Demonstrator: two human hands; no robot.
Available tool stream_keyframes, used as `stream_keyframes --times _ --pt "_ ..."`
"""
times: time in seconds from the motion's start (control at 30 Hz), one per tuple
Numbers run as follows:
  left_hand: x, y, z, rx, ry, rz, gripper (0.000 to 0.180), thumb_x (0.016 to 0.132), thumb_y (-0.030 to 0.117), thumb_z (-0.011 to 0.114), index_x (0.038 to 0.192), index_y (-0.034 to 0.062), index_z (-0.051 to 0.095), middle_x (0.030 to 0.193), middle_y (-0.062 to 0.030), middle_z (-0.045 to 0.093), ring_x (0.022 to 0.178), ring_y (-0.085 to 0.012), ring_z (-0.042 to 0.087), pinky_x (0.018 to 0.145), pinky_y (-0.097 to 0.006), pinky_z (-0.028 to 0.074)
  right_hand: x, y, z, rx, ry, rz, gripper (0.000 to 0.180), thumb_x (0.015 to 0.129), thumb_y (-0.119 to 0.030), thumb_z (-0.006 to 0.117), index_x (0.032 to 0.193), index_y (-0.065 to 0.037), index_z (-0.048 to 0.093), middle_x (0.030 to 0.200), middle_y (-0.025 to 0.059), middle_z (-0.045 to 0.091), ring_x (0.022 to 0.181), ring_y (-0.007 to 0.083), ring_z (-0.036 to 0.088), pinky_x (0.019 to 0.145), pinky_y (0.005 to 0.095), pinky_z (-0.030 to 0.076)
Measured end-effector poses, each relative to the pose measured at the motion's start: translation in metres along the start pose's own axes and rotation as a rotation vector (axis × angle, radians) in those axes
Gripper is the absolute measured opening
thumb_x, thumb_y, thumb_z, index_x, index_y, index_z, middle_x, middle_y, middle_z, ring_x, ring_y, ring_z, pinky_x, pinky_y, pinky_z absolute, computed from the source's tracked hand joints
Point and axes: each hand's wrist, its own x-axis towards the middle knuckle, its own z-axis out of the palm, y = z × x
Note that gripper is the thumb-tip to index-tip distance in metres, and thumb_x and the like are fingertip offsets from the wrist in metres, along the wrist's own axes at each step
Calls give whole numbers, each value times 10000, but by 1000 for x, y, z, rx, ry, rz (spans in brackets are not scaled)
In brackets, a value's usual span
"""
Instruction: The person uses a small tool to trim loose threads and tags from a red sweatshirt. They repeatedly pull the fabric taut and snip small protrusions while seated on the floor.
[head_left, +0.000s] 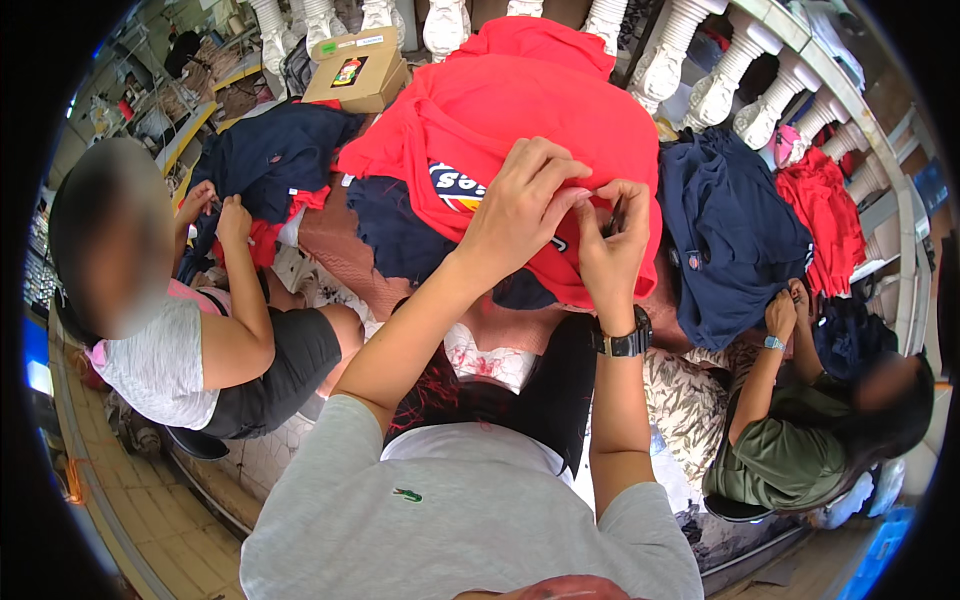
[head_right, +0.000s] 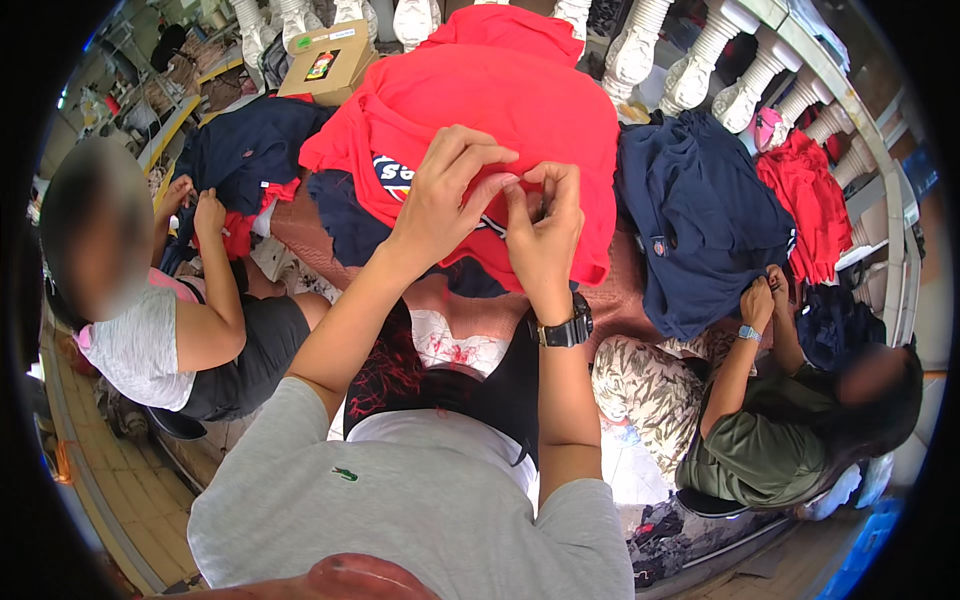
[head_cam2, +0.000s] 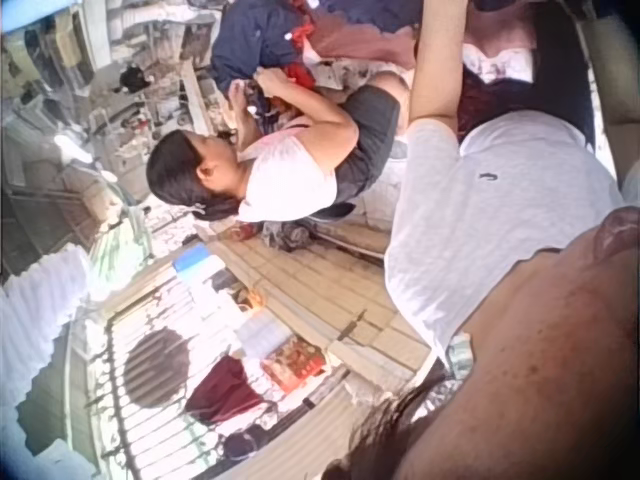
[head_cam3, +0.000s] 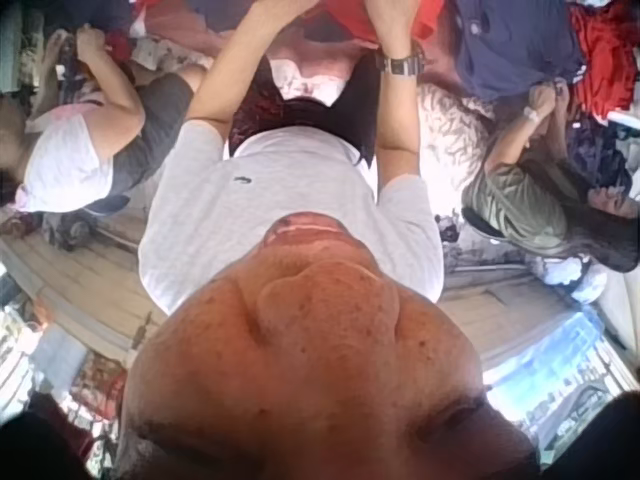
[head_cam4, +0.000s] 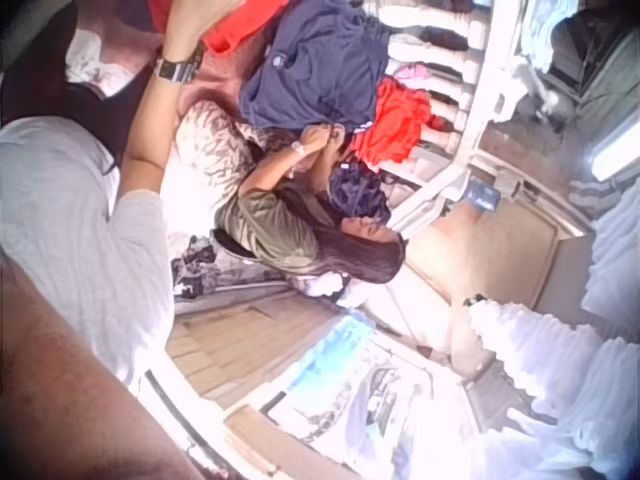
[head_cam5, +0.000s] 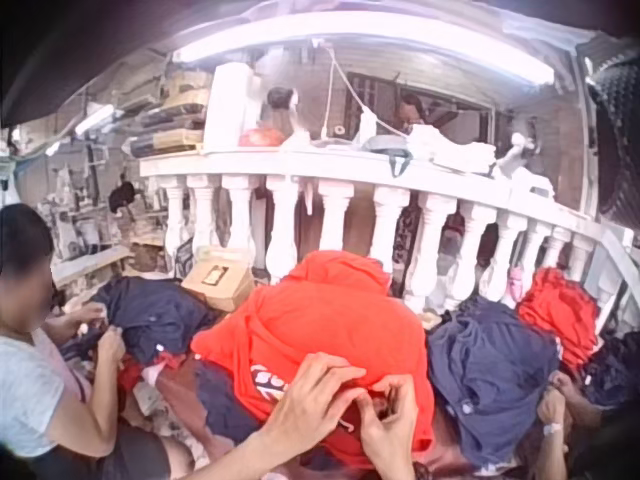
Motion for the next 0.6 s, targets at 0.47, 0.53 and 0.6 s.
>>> stream_keyframes --times 0.47,0.53,0.6 --pt "-25 -18 22 -334 19 -381 68 962 -2 630 941 -15 567 878 -87 567 795 -166 586 762 -285 493 -8 13 -7 69 -29 121 248 872 19 744 992 -13 529 809 60 607 554 44 424 503 229 327" --pt "-28 -14 23 -308 30 -416 74 975 12 626 946 -15 564 882 -86 581 821 -169 608 777 -282 498 -14 -5 -12 -104 -84 243 208 899 -9 728 1010 2 552 838 71 613 572 53 439 518 234 345" --pt "-32 -12 26 -330 63 -457 74 958 -4 627 939 -19 557 884 -120 590 795 -243 621 746 -329 500 -26 -19 -20 -252 -148 253 151 997 -87 637 1092 25 600 881 94 625 577 79 463 528 259 373"
